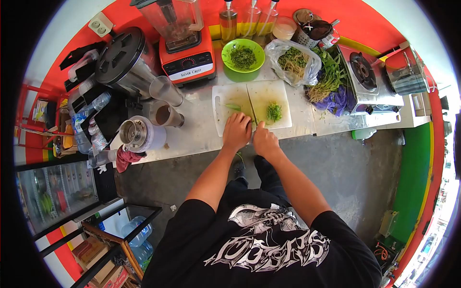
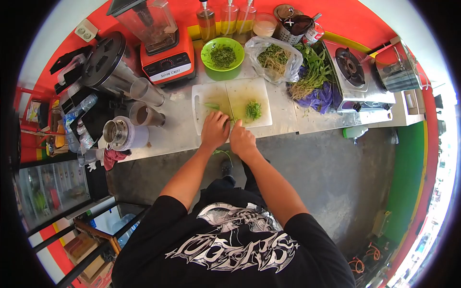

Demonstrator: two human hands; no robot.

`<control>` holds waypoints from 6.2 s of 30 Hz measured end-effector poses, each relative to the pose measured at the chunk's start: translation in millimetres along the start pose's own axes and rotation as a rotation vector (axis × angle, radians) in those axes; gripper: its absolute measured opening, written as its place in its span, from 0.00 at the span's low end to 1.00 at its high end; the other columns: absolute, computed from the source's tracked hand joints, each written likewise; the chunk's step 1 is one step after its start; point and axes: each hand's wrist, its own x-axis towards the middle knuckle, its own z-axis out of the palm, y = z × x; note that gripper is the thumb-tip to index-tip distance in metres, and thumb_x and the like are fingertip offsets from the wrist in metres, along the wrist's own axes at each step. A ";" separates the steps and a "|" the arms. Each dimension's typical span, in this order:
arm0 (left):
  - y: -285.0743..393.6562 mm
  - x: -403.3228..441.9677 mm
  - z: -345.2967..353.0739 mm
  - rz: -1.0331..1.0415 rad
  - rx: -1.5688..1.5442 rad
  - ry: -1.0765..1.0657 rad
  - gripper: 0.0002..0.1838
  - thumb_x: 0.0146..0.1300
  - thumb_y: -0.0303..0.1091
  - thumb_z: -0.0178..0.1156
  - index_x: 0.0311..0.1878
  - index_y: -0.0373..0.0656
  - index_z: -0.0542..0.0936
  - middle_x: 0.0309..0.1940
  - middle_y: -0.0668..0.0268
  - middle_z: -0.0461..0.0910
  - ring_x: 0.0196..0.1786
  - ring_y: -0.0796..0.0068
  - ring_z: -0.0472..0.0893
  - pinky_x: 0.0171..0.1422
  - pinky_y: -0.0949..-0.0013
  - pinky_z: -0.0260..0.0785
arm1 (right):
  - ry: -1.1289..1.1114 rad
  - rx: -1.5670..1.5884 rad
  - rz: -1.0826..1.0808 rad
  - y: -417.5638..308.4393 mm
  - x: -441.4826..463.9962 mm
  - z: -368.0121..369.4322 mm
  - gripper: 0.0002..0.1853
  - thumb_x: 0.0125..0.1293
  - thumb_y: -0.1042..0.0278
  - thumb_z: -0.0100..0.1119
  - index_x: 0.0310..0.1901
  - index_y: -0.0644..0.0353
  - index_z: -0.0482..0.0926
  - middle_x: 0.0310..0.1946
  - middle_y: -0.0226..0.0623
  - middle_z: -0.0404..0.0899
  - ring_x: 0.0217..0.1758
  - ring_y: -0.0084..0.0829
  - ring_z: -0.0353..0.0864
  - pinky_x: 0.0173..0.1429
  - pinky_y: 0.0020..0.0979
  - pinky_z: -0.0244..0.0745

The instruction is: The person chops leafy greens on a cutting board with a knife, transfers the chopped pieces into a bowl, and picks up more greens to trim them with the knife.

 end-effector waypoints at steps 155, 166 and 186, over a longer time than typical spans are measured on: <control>-5.9 -25.2 -22.8 -0.540 0.081 0.184 0.07 0.58 0.28 0.68 0.41 0.46 0.85 0.42 0.61 0.81 0.51 0.56 0.77 0.57 0.55 0.69 | -0.020 0.080 -0.006 20.9 -2.6 -7.9 0.20 0.72 0.56 0.51 0.53 0.67 0.70 0.43 0.66 0.82 0.49 0.65 0.82 0.56 0.58 0.76; 14.8 -2.7 -2.7 -0.262 0.094 0.055 0.09 0.60 0.29 0.66 0.44 0.45 0.85 0.44 0.64 0.81 0.51 0.57 0.76 0.58 0.56 0.68 | 0.017 0.014 -0.070 22.3 -5.9 -22.0 0.17 0.71 0.58 0.55 0.51 0.64 0.71 0.40 0.63 0.84 0.46 0.63 0.84 0.52 0.57 0.78; 17.8 -17.5 -14.7 -0.044 0.213 -0.031 0.16 0.55 0.22 0.58 0.48 0.40 0.83 0.48 0.66 0.81 0.53 0.61 0.79 0.54 0.60 0.76 | -0.259 -0.254 0.009 -2.4 5.1 -42.3 0.22 0.68 0.70 0.53 0.60 0.66 0.63 0.50 0.59 0.84 0.57 0.53 0.84 0.62 0.49 0.77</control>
